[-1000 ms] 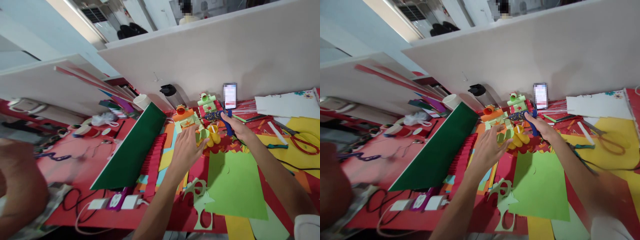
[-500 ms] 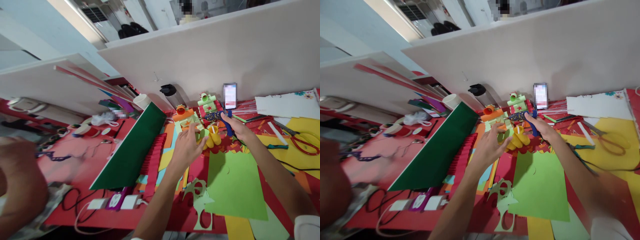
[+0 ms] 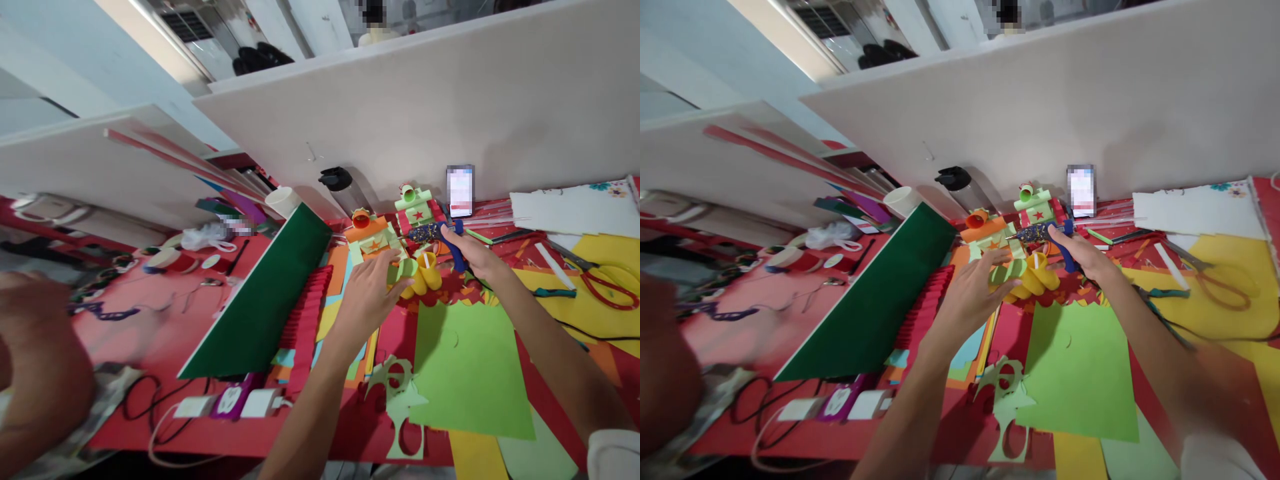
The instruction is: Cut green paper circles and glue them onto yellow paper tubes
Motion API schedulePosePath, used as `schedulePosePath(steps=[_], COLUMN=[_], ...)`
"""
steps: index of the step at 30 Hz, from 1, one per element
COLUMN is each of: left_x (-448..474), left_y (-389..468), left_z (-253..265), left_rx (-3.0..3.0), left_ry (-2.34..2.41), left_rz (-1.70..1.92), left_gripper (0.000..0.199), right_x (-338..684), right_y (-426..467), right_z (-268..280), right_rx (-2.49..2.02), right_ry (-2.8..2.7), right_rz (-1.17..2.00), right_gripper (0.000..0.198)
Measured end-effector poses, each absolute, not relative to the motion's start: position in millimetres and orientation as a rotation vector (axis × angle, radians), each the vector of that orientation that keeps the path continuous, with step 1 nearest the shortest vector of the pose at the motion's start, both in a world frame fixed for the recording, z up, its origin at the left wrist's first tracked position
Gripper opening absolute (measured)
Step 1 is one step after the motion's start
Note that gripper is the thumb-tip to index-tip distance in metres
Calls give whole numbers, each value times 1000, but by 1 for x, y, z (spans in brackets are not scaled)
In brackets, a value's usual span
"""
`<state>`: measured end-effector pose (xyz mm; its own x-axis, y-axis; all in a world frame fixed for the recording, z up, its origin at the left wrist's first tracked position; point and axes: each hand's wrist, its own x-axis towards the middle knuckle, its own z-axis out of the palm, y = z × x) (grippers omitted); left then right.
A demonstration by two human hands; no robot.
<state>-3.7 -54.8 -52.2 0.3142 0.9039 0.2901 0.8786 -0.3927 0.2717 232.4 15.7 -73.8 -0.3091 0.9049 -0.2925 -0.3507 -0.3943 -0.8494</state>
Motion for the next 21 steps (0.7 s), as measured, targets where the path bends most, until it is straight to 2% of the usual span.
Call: schedulePosePath(steps=[6, 9, 21], left_x=[-9, -8, -3], left_y=[-72, -78, -75], left_z=[-54, -60, -69], left_rx=[2920, 3075, 3080], left_ry=[1515, 1382, 1436], left_rz=[790, 820, 840], left_gripper=[29, 32, 41], right_x=[232, 231, 234], right_y=[17, 16, 18], right_z=[-76, -75, -81], right_rx=[-1003, -1002, -972], right_ry=[-846, -850, -884], right_rz=[1810, 1815, 1827], right_gripper=[22, 23, 27])
